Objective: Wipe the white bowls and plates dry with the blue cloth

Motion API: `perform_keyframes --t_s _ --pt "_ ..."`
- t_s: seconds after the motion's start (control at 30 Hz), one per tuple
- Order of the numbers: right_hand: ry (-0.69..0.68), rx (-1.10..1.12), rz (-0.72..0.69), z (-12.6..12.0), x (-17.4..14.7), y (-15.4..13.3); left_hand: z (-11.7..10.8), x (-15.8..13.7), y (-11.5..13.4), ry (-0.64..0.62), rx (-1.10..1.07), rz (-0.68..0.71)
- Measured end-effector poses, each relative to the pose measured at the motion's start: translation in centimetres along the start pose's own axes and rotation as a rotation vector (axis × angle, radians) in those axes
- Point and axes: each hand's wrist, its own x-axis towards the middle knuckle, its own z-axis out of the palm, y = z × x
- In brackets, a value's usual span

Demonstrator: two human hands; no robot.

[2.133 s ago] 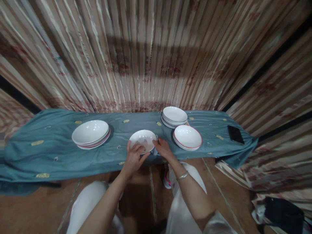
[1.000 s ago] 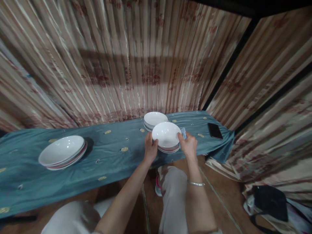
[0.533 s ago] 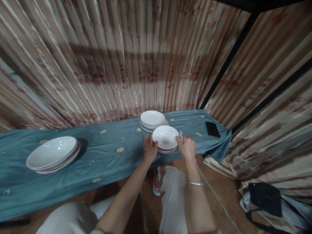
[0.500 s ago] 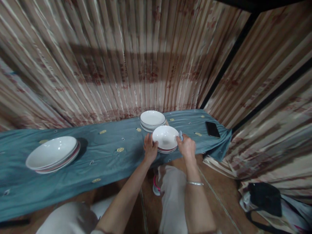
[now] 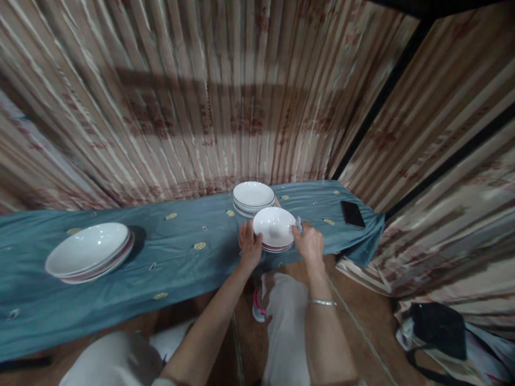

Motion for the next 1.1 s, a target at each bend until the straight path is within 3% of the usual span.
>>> perform_keyframes --t_s 0.23,0.4,0.53,0.7,0.8,0.93,1.1 --pt "0.014 0.036 -0.003 0.1 0.1 0.2 0.7 -0.2 -0.4 0.003 -0.054 0.013" --pt "0.133 0.069 0.024 -0.2 0.1 0.8 0.8 -0.1 -0.5 0.014 -0.084 0.004" --pt "0.267 0.123 0.048 -2.0 -0.7 1.0 0.5 -0.1 0.2 0.003 -0.088 0.019" --pt "0.378 0.331 -0.162 -4.0 -3.4 -2.1 -0.2 -0.6 0.7 0.010 -0.160 -0.014" --pt "0.272 0.457 -0.382 -3.3 -5.7 -5.6 -1.8 -1.6 -0.4 0.048 -0.223 -0.016" --pt "0.025 0.547 -0.643 -0.2 -8.4 -9.9 -5.8 -3.4 -3.5 0.132 -0.280 -0.022" --pt "-0.212 0.563 -0.776 4.3 -9.7 -13.2 -11.6 -4.8 -7.3 0.251 -0.233 -0.117"
